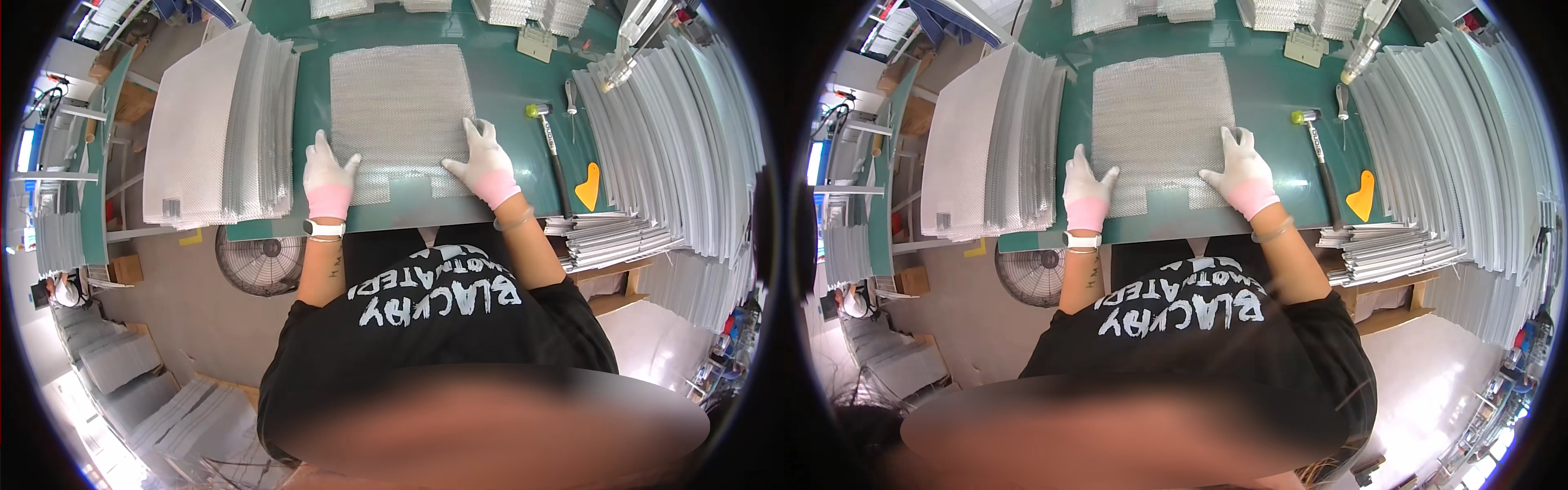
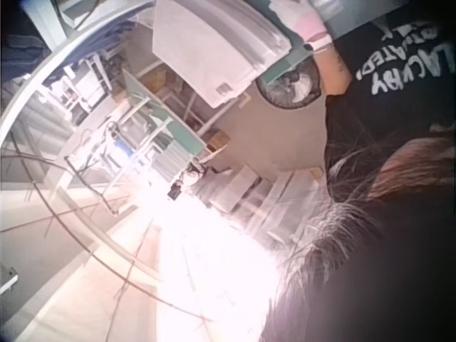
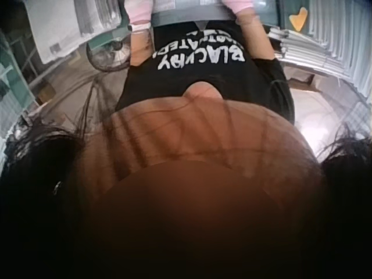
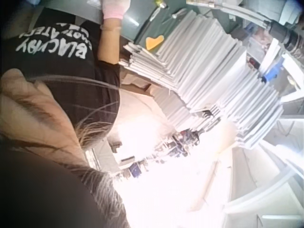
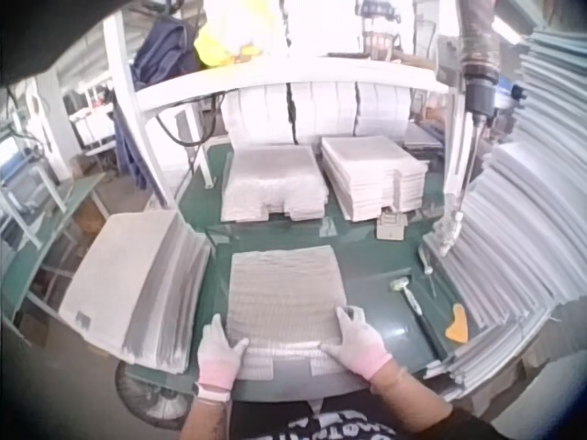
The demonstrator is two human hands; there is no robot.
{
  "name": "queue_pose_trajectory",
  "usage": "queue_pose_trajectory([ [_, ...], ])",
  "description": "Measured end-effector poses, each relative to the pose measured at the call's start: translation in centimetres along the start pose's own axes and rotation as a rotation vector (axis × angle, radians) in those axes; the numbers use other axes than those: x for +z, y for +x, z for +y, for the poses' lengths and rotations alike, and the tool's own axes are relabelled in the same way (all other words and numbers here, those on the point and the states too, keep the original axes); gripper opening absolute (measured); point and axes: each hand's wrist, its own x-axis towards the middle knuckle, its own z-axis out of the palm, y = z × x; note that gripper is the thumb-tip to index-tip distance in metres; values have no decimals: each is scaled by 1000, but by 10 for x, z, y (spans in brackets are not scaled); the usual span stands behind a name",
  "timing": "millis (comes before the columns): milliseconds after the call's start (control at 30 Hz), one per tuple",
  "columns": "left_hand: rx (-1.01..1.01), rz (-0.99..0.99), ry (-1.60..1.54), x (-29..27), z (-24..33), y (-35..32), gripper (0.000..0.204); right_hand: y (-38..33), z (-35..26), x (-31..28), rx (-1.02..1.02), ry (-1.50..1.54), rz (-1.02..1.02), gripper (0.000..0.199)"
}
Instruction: Assemble mesh filters by inserting filter material into metal frames and securing them.
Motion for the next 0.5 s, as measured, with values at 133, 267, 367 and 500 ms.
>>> queue_pose_trajectory([
  [133,217,9,166,3,-11,9,69,1,-7,-8,37,-52,-56,88],
  [267,479,-67,350,17,-18,10,67,3,1,-11,-23,-168,-17,80],
  [367,433,-136,315,5,-4,-4,72,36,28,-31,-181,-225,-5,64],
  [500,375,-145,289,13,5,-4,82,156,47,-106,-294,-19,386,51],
])
